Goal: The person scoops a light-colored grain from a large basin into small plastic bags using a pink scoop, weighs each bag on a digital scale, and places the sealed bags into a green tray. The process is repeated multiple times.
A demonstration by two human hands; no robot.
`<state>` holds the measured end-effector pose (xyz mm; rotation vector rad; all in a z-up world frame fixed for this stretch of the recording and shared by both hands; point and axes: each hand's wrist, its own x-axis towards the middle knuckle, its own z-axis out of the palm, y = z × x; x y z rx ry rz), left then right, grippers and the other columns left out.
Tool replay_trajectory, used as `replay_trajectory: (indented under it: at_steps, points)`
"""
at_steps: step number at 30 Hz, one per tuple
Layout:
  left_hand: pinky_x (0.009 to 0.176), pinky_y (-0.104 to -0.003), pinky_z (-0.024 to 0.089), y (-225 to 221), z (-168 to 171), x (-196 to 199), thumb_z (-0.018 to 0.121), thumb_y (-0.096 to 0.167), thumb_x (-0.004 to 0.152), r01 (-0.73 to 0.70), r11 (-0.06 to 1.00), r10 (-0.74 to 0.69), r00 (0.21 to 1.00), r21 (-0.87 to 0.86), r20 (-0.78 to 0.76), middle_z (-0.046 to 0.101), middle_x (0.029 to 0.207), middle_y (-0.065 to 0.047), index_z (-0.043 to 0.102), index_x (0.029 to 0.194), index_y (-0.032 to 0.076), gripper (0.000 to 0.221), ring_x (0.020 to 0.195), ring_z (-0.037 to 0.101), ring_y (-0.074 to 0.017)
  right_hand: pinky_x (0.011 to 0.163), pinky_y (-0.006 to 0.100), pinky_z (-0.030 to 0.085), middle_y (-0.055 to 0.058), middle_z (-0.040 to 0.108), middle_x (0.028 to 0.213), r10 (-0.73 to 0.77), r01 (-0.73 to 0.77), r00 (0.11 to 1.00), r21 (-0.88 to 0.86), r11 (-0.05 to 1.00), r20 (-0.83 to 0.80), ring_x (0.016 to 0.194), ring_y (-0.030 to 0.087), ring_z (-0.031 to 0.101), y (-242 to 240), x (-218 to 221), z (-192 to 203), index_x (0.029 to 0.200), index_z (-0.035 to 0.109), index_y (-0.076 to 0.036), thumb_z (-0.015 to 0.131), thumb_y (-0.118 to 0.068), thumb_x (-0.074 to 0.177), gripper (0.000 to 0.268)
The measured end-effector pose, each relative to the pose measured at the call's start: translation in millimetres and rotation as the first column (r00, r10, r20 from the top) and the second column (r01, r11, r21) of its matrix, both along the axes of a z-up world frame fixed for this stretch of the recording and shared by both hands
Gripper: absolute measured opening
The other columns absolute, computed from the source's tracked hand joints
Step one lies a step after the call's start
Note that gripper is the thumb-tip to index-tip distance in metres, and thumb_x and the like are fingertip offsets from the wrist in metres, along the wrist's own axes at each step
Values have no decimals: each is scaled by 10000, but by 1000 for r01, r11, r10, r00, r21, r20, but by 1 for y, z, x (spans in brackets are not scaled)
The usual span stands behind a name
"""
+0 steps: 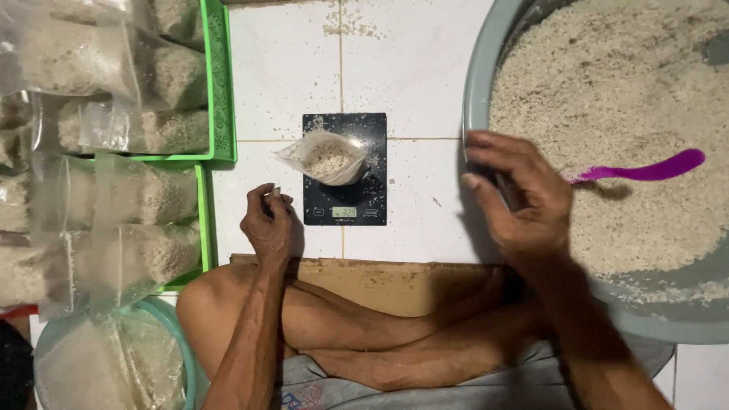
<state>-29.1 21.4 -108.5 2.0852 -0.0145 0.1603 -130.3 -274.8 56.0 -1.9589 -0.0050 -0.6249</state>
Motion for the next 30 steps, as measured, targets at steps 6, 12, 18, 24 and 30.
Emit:
replay_trajectory:
  at_steps: [6, 12, 18, 24, 30]
  points:
    - [599, -262, 547, -7, 5, 1, 506, 167, 996, -89, 996, 90, 993, 16, -83, 682, 746, -90, 622, 1043, 60, 164, 664, 681, -143, 725, 390, 613, 340, 636, 1229, 19, -29, 1000, -615, 788, -23, 1021, 406, 676, -91, -6, -11, 1208, 616, 143, 625, 83, 977, 239]
    - [654, -242, 522, -6, -1, 2, 444, 119, 958, -142, 990, 135, 974, -25, -182, 701, 729, -49, 641, 1048, 122, 217, 649, 639, -113, 862, 306, 522, -30, 644, 1159, -523, -575, 748, -793, -202, -409, 1030, 188, 682, -168, -40, -33, 1183, 540, -248, 482, -297, 910, 284]
    - [709, -266, 540, -10, -6, -2, 511, 90, 1043, -58, 998, 58, 997, 14, -50, 695, 853, -118, 627, 1131, 42, 154, 769, 676, -163, 561, 377, 476, -12, 604, 819, -486, -453, 743, -881, 141, -460, 725, 251, 646, -179, -72, -25, 873, 570, -198, 537, -371, 917, 182]
    - [588, -238, 527, -18, -5, -5, 569, 61, 1037, -210, 977, 207, 974, -29, -90, 635, 780, -119, 623, 1017, 33, 64, 693, 627, -129, 470, 438, 463, 95, 601, 946, -486, -487, 419, -642, 592, -767, 598, 321, 626, -175, -101, -35, 1173, 436, -197, 264, -628, 948, 516]
    - [585, -235, 541, -14, -10, -7, 605, 87, 1065, -240, 967, 228, 966, -88, -125, 622, 807, -131, 609, 1013, 23, 81, 694, 615, -144, 370, 343, 384, 18, 542, 720, -501, -315, 738, -887, 337, -452, 423, 191, 449, -190, -122, -42, 1025, 500, -162, 460, -284, 1040, 130]
